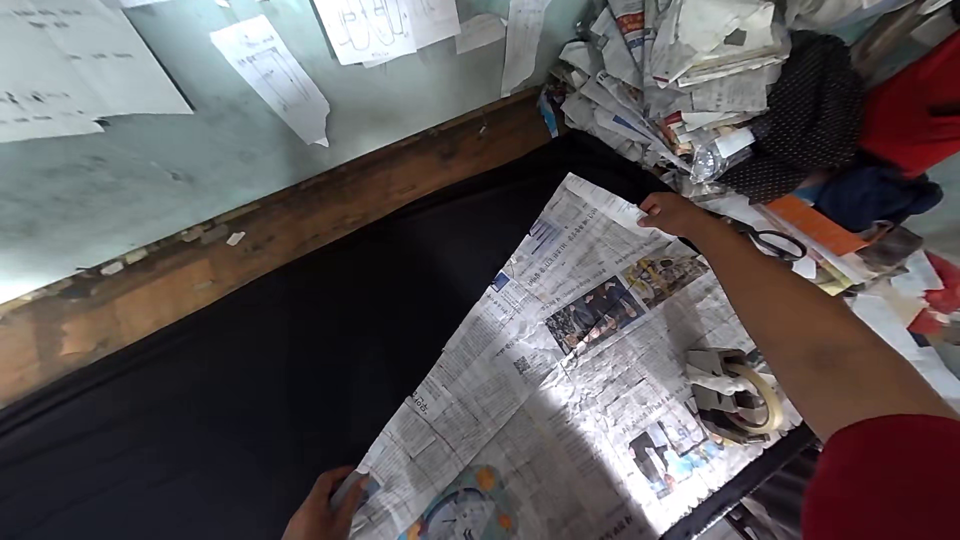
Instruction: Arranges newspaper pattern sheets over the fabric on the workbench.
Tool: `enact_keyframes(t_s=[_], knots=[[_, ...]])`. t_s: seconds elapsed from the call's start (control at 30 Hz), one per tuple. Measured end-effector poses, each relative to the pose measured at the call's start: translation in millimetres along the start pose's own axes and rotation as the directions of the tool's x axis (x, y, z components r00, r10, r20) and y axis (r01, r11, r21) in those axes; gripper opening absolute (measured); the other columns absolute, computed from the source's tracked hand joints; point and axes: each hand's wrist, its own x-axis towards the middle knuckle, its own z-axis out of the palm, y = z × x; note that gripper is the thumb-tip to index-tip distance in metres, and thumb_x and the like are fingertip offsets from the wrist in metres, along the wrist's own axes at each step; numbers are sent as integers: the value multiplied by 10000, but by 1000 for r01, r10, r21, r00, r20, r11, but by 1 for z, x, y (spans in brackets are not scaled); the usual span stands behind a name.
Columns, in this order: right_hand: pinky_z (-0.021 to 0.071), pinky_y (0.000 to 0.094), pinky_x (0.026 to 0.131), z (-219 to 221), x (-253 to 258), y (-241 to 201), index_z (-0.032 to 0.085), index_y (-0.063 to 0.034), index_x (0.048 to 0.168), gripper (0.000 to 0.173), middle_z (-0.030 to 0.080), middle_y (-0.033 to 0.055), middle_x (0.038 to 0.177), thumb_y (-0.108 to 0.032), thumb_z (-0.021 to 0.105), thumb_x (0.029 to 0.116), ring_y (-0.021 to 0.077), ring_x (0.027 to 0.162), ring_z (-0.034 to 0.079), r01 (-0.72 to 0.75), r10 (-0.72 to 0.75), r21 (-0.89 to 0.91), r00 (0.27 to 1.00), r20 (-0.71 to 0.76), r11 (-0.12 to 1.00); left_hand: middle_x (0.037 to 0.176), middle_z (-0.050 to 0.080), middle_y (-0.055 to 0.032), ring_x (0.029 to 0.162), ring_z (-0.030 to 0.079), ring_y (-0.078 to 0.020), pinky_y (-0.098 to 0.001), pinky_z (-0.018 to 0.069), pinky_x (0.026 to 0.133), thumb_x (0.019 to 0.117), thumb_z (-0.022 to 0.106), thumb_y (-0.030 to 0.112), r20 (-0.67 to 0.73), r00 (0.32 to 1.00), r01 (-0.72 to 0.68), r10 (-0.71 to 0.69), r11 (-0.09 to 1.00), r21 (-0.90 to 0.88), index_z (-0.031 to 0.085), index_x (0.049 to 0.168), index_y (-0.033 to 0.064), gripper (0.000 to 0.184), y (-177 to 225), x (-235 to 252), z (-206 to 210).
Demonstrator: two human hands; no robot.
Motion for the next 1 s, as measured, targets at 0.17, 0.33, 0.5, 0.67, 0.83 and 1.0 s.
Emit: enact_keyframes(t_s=[0.17, 0.33, 0.5, 0.67, 0.83, 1.0], knots=[[476, 645, 1008, 11, 10, 22, 590, 26, 1309, 414, 656, 289, 1202, -158, 725, 964, 445, 1126, 642, -1, 0, -15, 998, -61, 1000, 1017, 717, -222, 943, 697, -408, -652, 528, 854, 946, 710, 241, -86, 992, -79, 87, 993, 88, 684, 1170, -10, 337, -2, -5, 5], [358, 759, 1042, 17, -34, -35, 530, 10, 1433, 571, 492, 376, 1404, -247, 725, 961, 593, 1329, 429, -86, 54, -124, 968, -244, 989, 1381, 570, -313, 1319, 500, -537, -687, 353, 1086, 971, 613, 362, -322, 889, -239, 326, 930, 280, 628, 1296, -36, 514, 15, -18, 31], [315, 637, 1181, 110, -111, -113, 500, -20, 1488, 585, 419, 285, 1553, -391, 566, 1040, 458, 1458, 382, 168, -208, -133, 891, -404, 977, 1498, 471, -329, 1411, 414, -540, -659, 313, 1160, 1004, 499, 514, -279, 834, -408, 476, 873, 268, 569, 1406, -40, 688, 94, -30, 97], [147, 624, 1254, 202, -177, -124, 480, -162, 1544, 671, 327, 214, 1642, -598, 419, 1038, 400, 1547, 244, 284, -333, -207, 905, -264, 936, 1556, 436, -271, 1458, 392, -469, -621, 270, 1198, 1004, 318, 676, -237, 768, -495, 595, 786, 371, 518, 1489, 38, 826, 110, -38, 156], [135, 587, 1265, 215, -175, -96, 450, -154, 1562, 675, 315, 227, 1644, -588, 370, 1051, 398, 1552, 232, 201, -276, -254, 910, -310, 946, 1585, 390, -274, 1481, 348, -471, -636, 221, 1209, 984, 267, 730, -248, 747, -482, 617, 760, 437, 473, 1529, 64, 885, 99, -36, 172], [109, 587, 1264, 205, -184, -99, 409, -126, 1581, 709, 266, 236, 1661, -599, 344, 1056, 398, 1564, 187, 143, -198, -197, 934, -298, 970, 1586, 381, -284, 1478, 337, -495, -653, 218, 1198, 998, 255, 710, -248, 727, -499, 640, 741, 448, 482, 1528, 86, 849, 98, -37, 172]])
